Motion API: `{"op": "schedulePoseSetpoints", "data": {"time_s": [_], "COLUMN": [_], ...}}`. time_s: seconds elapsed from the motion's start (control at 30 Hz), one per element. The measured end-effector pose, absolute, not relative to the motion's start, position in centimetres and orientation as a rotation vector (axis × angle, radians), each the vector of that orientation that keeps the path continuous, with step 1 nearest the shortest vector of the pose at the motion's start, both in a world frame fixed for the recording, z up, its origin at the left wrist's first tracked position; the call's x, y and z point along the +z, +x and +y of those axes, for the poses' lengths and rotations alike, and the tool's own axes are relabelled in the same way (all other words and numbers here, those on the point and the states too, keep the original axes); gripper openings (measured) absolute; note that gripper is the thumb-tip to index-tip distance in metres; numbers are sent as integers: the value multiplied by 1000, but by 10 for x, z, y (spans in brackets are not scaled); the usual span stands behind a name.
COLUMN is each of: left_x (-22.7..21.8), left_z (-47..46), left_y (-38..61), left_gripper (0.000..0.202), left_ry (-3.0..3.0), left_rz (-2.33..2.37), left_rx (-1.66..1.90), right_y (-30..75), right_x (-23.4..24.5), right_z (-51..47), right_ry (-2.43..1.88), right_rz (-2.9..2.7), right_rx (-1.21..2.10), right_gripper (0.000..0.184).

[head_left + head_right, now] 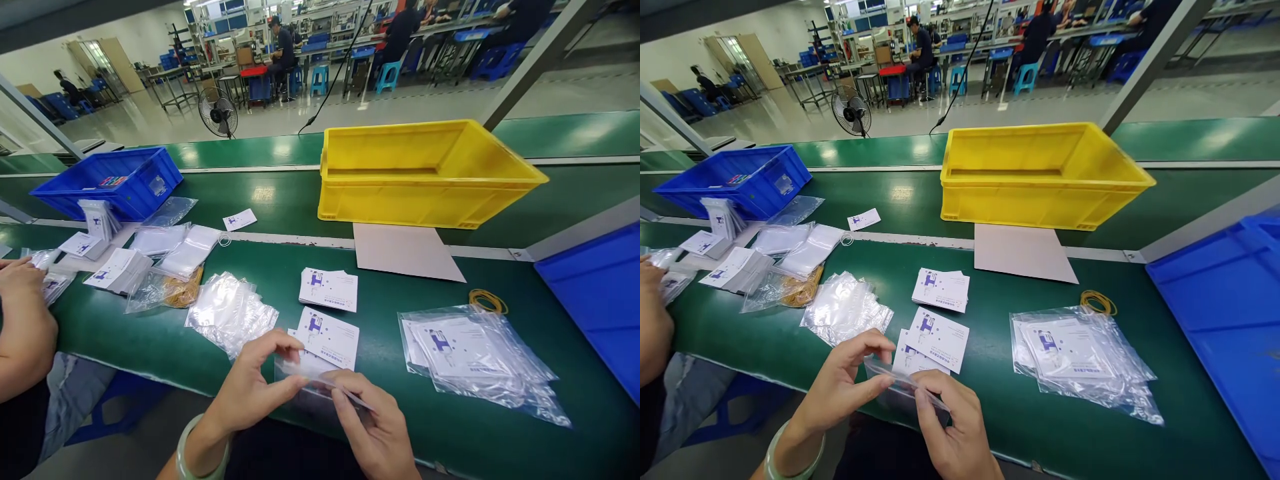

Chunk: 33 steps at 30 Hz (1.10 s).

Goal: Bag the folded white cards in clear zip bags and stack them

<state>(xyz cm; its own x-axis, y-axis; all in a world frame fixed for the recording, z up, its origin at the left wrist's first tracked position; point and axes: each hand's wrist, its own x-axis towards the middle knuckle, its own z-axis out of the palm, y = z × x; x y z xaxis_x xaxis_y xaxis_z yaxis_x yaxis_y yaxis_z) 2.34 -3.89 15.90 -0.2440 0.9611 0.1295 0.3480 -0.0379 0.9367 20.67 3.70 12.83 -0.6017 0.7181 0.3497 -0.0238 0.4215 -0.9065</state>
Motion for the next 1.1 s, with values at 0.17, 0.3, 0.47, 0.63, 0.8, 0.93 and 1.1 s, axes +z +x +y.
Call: {"op": "schedulePoseSetpoints", "data": {"time_s": [0.17, 0.3, 0.47, 0.63, 0.8, 0.93, 1.1], "left_x": [165, 167, 167, 167, 159, 133, 89], "left_z": [-36, -37, -37, -33, -22, 1, 37], "left_y": [24, 25, 28, 36, 41, 34, 34], "left_gripper": [12, 16, 12, 16, 17, 69, 96], "left_ry": [1439, 1516, 1505, 1539, 1549, 1698, 2039], "left_rz": [1507, 1494, 1472, 1470, 1449, 1486, 1531], "left_rx": [1205, 1199, 1144, 1080, 1077, 928, 488], "right_y": [204, 207, 208, 208, 226, 261, 306], "right_x": [131, 134, 134, 134, 134, 124, 105], "right_z": [40, 43, 45, 43, 51, 81, 126], "right_ry": [-489, -468, -482, -500, -637, -1030, -1220], "right_rz": [-1894, -1928, -2004, -2094, -1967, -1336, -688], "right_rx": [1301, 1350, 1406, 1432, 1462, 1400, 1016], "right_gripper": [23, 24, 18, 20, 21, 19, 18]}}
